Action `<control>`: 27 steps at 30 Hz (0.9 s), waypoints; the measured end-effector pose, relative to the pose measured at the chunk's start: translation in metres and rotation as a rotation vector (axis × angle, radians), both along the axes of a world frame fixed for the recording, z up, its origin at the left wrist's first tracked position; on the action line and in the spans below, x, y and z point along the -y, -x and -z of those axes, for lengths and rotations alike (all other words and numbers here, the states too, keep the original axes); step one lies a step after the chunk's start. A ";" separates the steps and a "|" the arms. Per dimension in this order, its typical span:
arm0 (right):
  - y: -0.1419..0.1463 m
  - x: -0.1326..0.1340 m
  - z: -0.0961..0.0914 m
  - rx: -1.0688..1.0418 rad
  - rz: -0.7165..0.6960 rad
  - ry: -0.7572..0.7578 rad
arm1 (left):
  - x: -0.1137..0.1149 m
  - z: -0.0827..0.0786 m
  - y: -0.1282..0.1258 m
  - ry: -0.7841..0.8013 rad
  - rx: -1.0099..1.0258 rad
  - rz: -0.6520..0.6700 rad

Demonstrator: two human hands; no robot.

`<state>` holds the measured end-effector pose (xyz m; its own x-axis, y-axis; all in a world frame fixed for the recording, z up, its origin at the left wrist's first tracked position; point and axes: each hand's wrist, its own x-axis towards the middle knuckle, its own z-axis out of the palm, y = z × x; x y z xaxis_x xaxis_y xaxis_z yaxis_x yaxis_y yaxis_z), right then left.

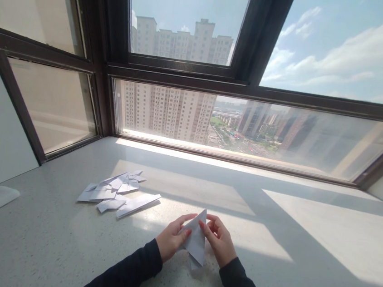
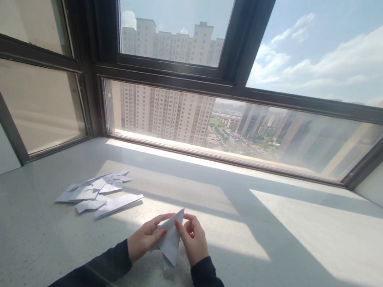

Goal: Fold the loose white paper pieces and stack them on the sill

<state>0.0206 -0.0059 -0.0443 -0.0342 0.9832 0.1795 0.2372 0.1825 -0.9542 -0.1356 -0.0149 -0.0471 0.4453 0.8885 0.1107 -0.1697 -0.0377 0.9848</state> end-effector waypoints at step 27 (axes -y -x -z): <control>-0.006 0.006 -0.011 0.630 -0.212 -0.518 | -0.003 -0.030 0.021 -1.317 -1.071 -0.377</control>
